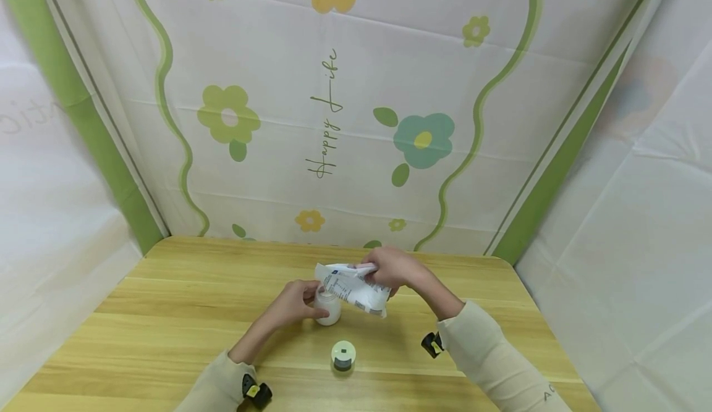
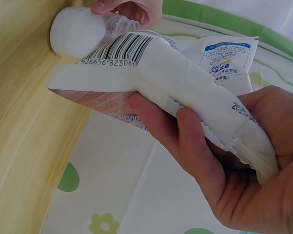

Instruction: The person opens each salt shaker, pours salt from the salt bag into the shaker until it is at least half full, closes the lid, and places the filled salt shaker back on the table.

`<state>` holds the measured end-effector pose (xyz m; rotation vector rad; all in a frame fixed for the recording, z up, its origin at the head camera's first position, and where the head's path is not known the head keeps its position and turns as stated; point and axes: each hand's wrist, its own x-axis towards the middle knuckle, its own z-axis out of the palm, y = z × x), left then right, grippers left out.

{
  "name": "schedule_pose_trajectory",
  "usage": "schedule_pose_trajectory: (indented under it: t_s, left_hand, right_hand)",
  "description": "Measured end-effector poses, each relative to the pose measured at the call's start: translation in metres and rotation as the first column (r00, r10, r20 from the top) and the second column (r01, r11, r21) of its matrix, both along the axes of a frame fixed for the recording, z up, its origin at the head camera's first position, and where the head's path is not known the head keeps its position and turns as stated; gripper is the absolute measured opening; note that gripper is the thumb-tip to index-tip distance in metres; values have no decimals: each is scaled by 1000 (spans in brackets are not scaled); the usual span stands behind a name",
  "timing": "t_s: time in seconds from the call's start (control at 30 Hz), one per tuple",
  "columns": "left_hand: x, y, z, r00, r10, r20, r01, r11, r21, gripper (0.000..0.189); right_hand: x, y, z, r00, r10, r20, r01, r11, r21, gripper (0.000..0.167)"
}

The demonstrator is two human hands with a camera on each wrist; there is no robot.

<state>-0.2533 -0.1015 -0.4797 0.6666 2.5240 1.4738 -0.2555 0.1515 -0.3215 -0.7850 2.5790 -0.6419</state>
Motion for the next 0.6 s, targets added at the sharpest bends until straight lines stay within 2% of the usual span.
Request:
schedule_pose_trajectory:
  t_s: [0.6]
  left_hand:
    - [1,0,0,1000,6,-23,-7,1000,-13,41]
  right_hand:
    - [0,-2,-1,1000,23,-2,-23,1000,16,16]
